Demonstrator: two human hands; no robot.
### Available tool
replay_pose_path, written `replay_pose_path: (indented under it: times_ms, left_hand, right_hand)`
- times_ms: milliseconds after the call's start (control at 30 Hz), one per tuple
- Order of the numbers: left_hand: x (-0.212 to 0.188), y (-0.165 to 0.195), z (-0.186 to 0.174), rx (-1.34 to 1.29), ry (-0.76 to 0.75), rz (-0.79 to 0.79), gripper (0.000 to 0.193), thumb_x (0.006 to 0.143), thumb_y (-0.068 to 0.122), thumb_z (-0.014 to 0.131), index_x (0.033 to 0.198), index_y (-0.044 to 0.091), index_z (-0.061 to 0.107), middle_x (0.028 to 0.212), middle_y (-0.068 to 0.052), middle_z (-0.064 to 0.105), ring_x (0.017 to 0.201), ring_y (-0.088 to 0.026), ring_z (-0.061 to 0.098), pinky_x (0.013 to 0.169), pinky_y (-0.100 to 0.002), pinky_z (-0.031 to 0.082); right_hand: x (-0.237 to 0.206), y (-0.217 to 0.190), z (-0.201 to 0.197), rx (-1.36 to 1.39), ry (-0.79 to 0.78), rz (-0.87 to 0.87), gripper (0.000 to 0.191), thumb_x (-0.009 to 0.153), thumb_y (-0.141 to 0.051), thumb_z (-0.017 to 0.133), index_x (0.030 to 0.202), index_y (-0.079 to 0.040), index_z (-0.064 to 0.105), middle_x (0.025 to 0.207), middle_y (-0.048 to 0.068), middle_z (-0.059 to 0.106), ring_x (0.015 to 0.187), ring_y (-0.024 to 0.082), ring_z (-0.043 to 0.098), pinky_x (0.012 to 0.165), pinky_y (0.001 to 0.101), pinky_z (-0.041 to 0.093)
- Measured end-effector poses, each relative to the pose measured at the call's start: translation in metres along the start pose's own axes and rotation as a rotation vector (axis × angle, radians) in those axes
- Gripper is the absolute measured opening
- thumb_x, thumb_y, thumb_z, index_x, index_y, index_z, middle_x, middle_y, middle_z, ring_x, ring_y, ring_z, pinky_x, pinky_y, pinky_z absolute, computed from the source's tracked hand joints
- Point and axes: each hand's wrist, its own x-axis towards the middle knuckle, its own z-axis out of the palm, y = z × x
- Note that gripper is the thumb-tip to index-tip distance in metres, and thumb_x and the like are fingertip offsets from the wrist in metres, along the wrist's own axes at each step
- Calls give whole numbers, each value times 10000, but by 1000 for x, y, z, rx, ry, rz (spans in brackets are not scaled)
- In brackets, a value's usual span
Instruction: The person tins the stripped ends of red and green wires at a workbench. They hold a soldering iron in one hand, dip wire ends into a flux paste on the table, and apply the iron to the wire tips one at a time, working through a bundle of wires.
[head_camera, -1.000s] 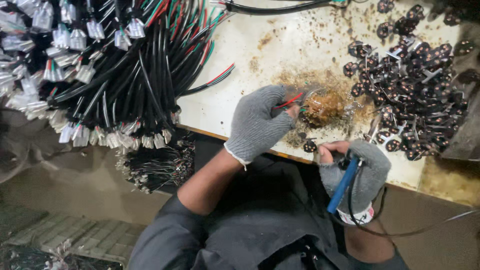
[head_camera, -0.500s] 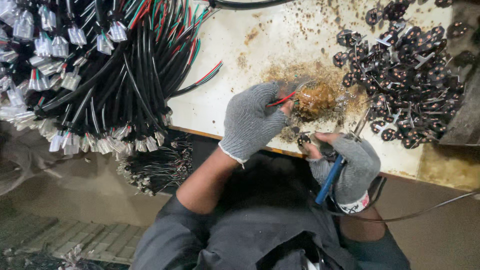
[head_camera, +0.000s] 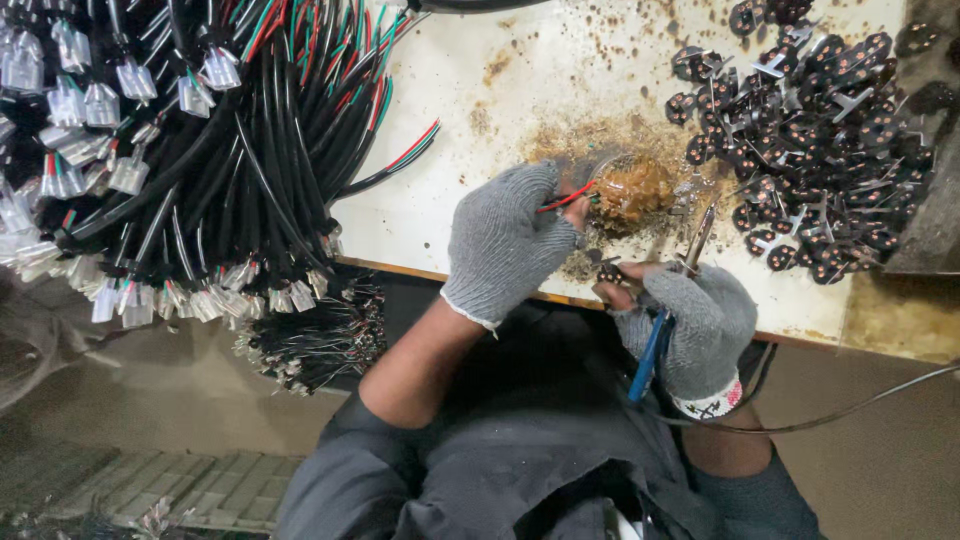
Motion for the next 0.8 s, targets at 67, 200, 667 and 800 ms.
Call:
replay_pose_path:
  times_ms: [67, 200, 667, 800]
  left_hand:
    - [-3, 1, -7, -123, -39, -41, 172, 904, 268, 773, 913, 123, 682, 802, -84, 671, 719, -276, 698, 662, -373, 543]
    - [-20, 2, -26, -218, -343, 0, 123, 809, 227, 766, 876, 164, 685, 787, -54, 673, 704, -242, 714, 648, -350, 563]
    - [-30, 13, -10, 84, -466, 117, 196, 792, 292, 786, 897, 196, 653, 804, -59, 659, 718, -312, 670, 596, -462, 492]
    - [-31, 13, -13, 73, -414, 186, 246, 769, 283, 785, 927, 178, 629, 825, -71, 637, 726, -317, 656, 603, -463, 489]
  right_hand:
    - [1, 0, 0, -27, -2, -42, 214, 818, -190, 942, 952, -106, 798, 693, 29, 648, 634, 253, 603, 622, 380, 464]
    - [3, -1, -4, -35, -60, 15, 263, 814, -292, 905, 962, -100, 804, 711, 47, 661, 623, 260, 581, 621, 377, 445]
    - [-41, 37, -9, 143, 64, -42, 589, 995, -581, 559, 1102, -22, 713, 859, 93, 661, 782, 284, 654, 715, 393, 511]
    - [-49, 22, -19, 115, 41, 31, 348, 1060, -409, 628, 1071, -70, 707, 959, 90, 669, 895, 287, 654, 794, 408, 516]
